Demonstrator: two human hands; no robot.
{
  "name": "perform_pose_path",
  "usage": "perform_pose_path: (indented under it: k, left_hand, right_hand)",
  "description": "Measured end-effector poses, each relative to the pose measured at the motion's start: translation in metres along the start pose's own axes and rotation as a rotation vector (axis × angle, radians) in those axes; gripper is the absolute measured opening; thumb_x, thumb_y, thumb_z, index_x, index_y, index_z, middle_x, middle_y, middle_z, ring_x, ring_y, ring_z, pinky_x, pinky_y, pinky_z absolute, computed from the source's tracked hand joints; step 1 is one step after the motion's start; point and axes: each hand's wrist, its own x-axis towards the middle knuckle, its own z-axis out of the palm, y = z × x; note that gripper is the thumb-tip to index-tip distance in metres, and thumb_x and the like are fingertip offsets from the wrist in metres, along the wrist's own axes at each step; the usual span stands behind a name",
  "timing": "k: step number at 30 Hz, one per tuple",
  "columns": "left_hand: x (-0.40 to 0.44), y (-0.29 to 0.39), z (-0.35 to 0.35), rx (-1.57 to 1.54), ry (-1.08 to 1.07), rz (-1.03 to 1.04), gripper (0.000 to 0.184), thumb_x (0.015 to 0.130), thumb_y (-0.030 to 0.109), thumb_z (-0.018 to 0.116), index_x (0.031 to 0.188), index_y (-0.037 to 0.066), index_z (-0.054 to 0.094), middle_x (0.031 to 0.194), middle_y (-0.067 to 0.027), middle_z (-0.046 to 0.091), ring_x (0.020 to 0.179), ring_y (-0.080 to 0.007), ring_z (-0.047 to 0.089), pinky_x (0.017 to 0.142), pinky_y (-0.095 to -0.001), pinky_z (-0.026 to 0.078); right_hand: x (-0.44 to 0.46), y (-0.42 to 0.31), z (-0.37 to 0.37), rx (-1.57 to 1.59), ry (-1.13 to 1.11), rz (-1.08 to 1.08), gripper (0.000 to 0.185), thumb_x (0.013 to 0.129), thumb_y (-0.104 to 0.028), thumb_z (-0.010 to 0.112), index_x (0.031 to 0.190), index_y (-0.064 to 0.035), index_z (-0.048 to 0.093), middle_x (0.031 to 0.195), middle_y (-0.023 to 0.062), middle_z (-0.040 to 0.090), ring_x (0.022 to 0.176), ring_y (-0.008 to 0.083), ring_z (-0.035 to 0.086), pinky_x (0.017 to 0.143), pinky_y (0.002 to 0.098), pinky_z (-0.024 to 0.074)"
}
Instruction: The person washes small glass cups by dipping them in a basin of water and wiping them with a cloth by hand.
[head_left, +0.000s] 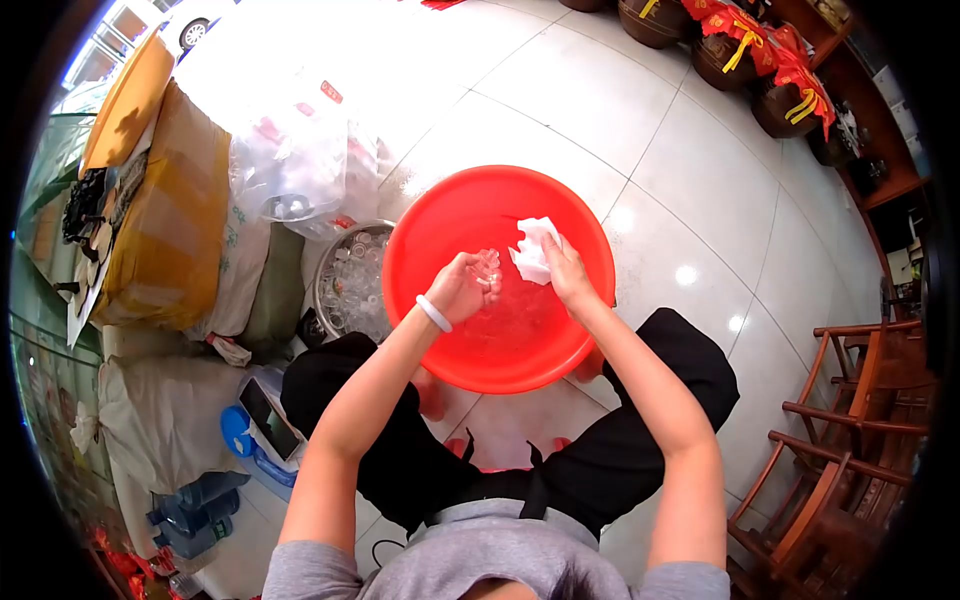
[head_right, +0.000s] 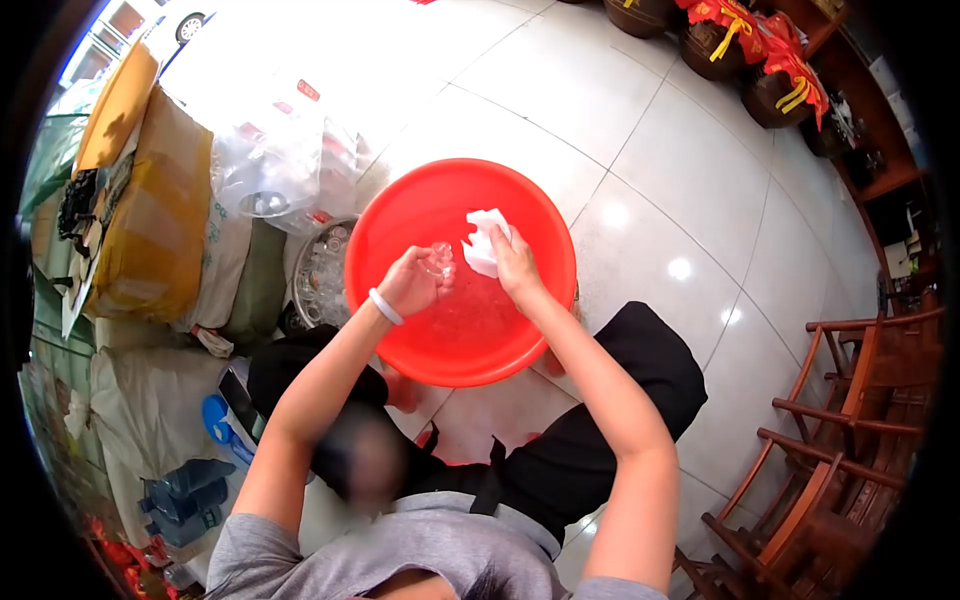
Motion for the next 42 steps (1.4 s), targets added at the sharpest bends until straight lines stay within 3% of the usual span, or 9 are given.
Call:
perform_pose_path:
  k: [8,15,20,27,29,31,35,39,42]
  left_hand:
    - [0.003,-0.013,0.004,-0.243,-0.156,0.057,0.041,0.088,0.042,0.041,0.108,0.009,0.053,0.107,-0.0094,0.059,0.098,-0.0245,0.056,0.084,-0.0409,0.046]
    - [0.002,-0.01,0.024,-0.216,0.028,0.177,0.046,0.087,0.047,0.035,0.104,0.009,0.056,0.103,-0.0079,0.061,0.095,-0.0231,0.058,0.083,-0.0367,0.047]
    - [-0.003,0.009,0.014,-0.186,0.088,0.085,0.047,0.084,0.051,0.037,0.088,0.009,0.057,0.07,-0.0124,0.061,0.047,-0.0223,0.055,0.034,-0.0274,0.04]
    - [-0.011,-0.002,0.042,0.091,-0.188,0.008,0.054,0.086,0.054,0.03,0.087,0.007,0.055,0.063,-0.0154,0.058,0.035,-0.0244,0.048,0.026,-0.0321,0.035]
    - [-0.024,-0.011,0.071,-0.001,0.164,0.054,0.054,0.086,0.053,0.028,0.088,0.006,0.054,0.059,-0.017,0.057,0.032,-0.0256,0.046,0.025,-0.0328,0.034]
    - [-0.018,-0.011,0.051,0.149,0.069,-0.024,0.054,0.087,0.055,0.027,0.102,0.008,0.05,0.059,-0.0167,0.056,0.031,-0.0254,0.047,0.023,-0.0286,0.035]
    - [-0.019,-0.01,0.048,0.309,-0.057,-0.049,0.052,0.087,0.055,0.027,0.113,0.013,0.043,0.062,-0.0153,0.057,0.031,-0.0254,0.046,0.023,-0.0316,0.034]
    - [-0.02,-0.005,0.057,0.198,-0.162,0.018,0.05,0.085,0.052,0.033,0.112,0.011,0.047,0.079,-0.0134,0.06,0.041,-0.0239,0.052,0.03,-0.0288,0.039]
    - [-0.014,0.003,0.053,0.085,-0.124,0.043,0.048,0.085,0.049,0.037,0.106,0.009,0.053,0.085,-0.011,0.061,0.054,-0.0224,0.058,0.038,-0.0251,0.044]
  right_hand:
    - [-0.047,-0.01,0.027,-0.571,-0.234,-0.434,0.037,0.092,-0.029,0.04,0.112,-0.0017,0.055,0.128,0.0215,0.04,0.117,0.0376,0.037,0.1,0.0413,0.0276]
    - [-0.053,-0.044,0.028,-0.287,-0.176,-0.385,0.042,0.092,-0.028,0.044,0.118,0.0044,0.045,0.111,0.0216,0.053,0.106,0.0303,0.051,0.09,0.0348,0.0397]
    - [-0.032,-0.056,0.005,-0.17,-0.053,-0.354,0.038,0.093,-0.031,0.044,0.109,0.0023,0.051,0.099,0.0138,0.059,0.089,0.0204,0.058,0.078,0.0308,0.0444]
    - [-0.035,-0.039,0.03,-0.171,-0.358,-0.243,0.044,0.092,-0.031,0.044,0.126,-0.0023,0.041,0.101,0.0115,0.058,0.087,0.0208,0.058,0.076,0.0307,0.0453]
    - [-0.021,-0.02,0.041,-0.397,-0.124,-0.754,0.041,0.091,-0.03,0.046,0.122,-0.0037,0.045,0.093,0.0125,0.06,0.078,0.0259,0.061,0.069,0.0345,0.0471]
    - [-0.019,-0.022,0.038,-0.268,-0.194,-0.207,0.033,0.09,-0.03,0.047,0.111,-0.0049,0.052,0.083,0.012,0.062,0.073,0.0301,0.062,0.064,0.0375,0.0472]
    - [-0.008,-0.013,0.035,0.012,-0.119,-0.076,0.034,0.09,-0.032,0.046,0.087,0.0002,0.057,0.078,0.009,0.062,0.069,0.0221,0.062,0.06,0.0333,0.0464]
    - [-0.013,-0.019,0.02,0.477,-0.112,0.185,0.032,0.091,-0.028,0.044,0.099,0.001,0.054,0.08,0.0079,0.06,0.063,0.0113,0.056,0.056,0.0243,0.0457]
    - [-0.02,-0.03,0.016,0.26,-0.089,0.019,0.031,0.09,-0.018,0.046,0.114,0.0007,0.049,0.092,0.0089,0.059,0.071,0.0115,0.058,0.06,0.0229,0.0472]
